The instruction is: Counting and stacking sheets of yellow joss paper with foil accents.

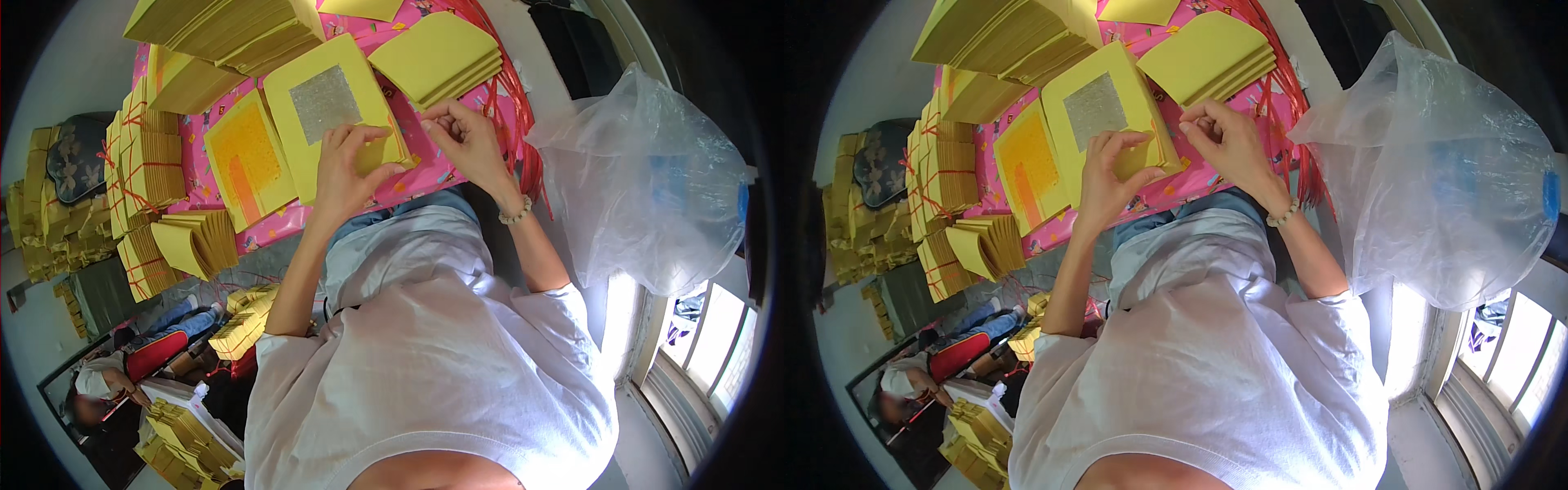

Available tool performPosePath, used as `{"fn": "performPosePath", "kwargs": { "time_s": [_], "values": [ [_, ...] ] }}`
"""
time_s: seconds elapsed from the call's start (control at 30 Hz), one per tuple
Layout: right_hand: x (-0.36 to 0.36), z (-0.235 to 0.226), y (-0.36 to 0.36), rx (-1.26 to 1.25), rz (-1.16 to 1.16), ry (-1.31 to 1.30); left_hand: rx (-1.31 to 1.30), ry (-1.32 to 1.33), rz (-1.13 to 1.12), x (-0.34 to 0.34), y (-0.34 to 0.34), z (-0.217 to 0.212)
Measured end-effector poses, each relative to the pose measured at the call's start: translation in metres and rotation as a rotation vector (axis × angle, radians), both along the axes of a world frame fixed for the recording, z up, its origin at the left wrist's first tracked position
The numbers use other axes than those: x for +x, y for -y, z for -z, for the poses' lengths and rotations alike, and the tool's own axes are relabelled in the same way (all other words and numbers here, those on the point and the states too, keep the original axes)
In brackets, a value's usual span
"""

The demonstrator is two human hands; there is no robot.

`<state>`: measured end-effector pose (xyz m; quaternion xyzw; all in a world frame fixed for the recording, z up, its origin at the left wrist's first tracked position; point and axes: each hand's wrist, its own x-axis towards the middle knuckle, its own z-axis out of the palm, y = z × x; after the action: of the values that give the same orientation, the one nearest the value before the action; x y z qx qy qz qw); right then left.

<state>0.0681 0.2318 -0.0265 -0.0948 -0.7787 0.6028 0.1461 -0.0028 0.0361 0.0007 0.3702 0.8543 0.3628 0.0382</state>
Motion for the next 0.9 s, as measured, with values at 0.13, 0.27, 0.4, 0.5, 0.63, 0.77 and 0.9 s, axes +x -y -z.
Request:
{"fn": "performPosePath", "kwargs": {
  "time_s": [0.13, 0.27, 0.4, 0.5, 0.63, 0.77, 0.9],
  "values": [
    [0.008, -0.007, 0.007, -0.001, -0.073, 0.078, 0.059, 0.074, 0.016, -0.004, 0.004, 0.005],
    [0.009, -0.01, 0.016, -0.018, -0.176, 0.064, 0.116, 0.103, 0.016, -0.003, 0.008, 0.008],
    [0.008, -0.012, 0.021, 0.039, -0.178, 0.019, 0.275, 0.243, -0.017, -0.003, 0.011, 0.018],
    [0.007, -0.012, 0.022, 0.065, -0.201, 0.031, 0.295, 0.274, -0.017, -0.003, 0.012, 0.02],
    [0.006, -0.01, 0.024, 0.096, -0.207, 0.017, 0.342, 0.378, -0.038, -0.002, 0.014, 0.027],
    [0.006, -0.014, 0.025, 0.165, -0.218, 0.031, 0.353, 0.403, -0.042, -0.003, 0.015, 0.029],
    [0.005, -0.018, 0.03, 0.225, -0.183, 0.017, 0.35, 0.374, -0.047, -0.003, 0.015, 0.027]
  ]
}}
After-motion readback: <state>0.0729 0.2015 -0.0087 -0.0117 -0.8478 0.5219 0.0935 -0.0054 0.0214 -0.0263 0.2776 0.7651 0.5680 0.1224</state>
